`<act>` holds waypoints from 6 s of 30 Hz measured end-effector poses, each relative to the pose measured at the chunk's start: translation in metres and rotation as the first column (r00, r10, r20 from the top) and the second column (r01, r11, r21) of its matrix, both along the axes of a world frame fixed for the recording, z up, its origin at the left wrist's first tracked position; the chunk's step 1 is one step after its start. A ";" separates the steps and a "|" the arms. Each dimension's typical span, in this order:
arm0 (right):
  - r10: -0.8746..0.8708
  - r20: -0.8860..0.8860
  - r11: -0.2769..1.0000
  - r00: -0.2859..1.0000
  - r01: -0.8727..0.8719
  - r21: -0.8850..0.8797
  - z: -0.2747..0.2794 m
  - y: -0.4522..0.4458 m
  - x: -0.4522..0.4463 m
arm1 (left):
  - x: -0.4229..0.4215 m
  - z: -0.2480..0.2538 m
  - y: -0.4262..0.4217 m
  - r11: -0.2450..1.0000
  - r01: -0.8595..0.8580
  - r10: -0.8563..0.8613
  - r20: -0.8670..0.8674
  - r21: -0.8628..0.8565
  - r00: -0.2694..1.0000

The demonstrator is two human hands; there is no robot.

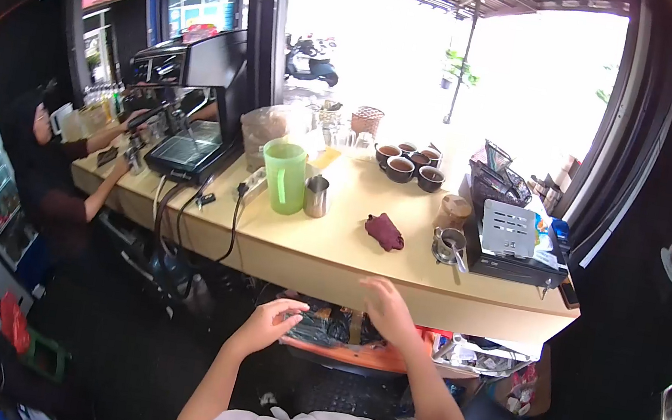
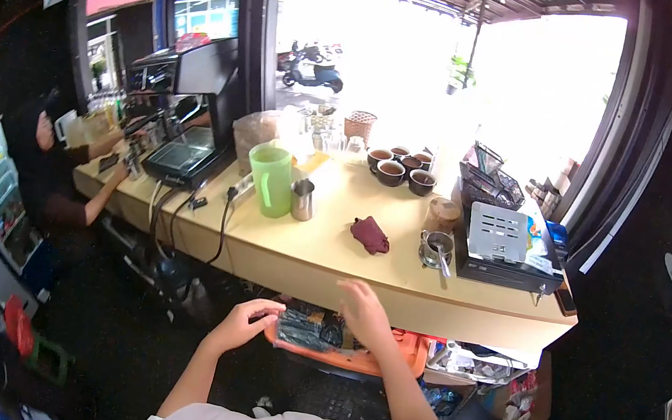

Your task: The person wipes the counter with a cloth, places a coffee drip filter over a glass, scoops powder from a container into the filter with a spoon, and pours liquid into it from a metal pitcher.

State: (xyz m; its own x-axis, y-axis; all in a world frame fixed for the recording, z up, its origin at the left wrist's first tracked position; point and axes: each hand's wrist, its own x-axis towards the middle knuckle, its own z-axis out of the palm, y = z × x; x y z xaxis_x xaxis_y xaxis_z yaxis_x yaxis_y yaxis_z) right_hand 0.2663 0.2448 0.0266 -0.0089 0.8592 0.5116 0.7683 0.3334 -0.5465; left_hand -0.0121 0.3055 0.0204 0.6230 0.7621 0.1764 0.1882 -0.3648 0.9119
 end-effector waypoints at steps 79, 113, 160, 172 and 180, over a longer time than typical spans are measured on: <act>-0.368 -0.027 0.919 0.929 0.359 -0.165 0.033 0.238 0.073 | 0.180 -0.033 0.278 0.945 0.237 -0.260 0.078 0.227 0.962; -0.213 0.484 0.863 0.849 0.395 -0.314 0.036 0.573 0.160 | 0.259 -0.065 0.343 0.995 -0.054 0.029 0.289 0.079 0.957; -0.625 -0.311 0.727 0.716 0.679 0.100 -0.029 0.186 0.023 | 0.249 -0.047 0.294 0.816 0.575 -0.536 0.293 -0.060 0.792; -0.719 -0.156 0.650 0.678 0.734 0.195 0.036 0.137 0.074 | 0.243 -0.043 0.286 0.841 0.542 -0.535 0.159 0.003 0.830; -0.768 0.388 0.372 0.509 0.848 -0.377 0.065 0.123 0.146 | 0.244 -0.042 0.289 0.841 0.540 -0.536 0.147 0.015 0.831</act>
State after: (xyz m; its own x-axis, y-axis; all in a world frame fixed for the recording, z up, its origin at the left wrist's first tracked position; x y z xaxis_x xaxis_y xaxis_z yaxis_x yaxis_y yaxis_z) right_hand 0.4127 0.3680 0.0913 0.7986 0.5930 0.1028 0.5946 -0.7509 -0.2874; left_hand 0.2323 0.5948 -0.0214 0.9061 0.3190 0.2779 -0.1611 -0.3470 0.9239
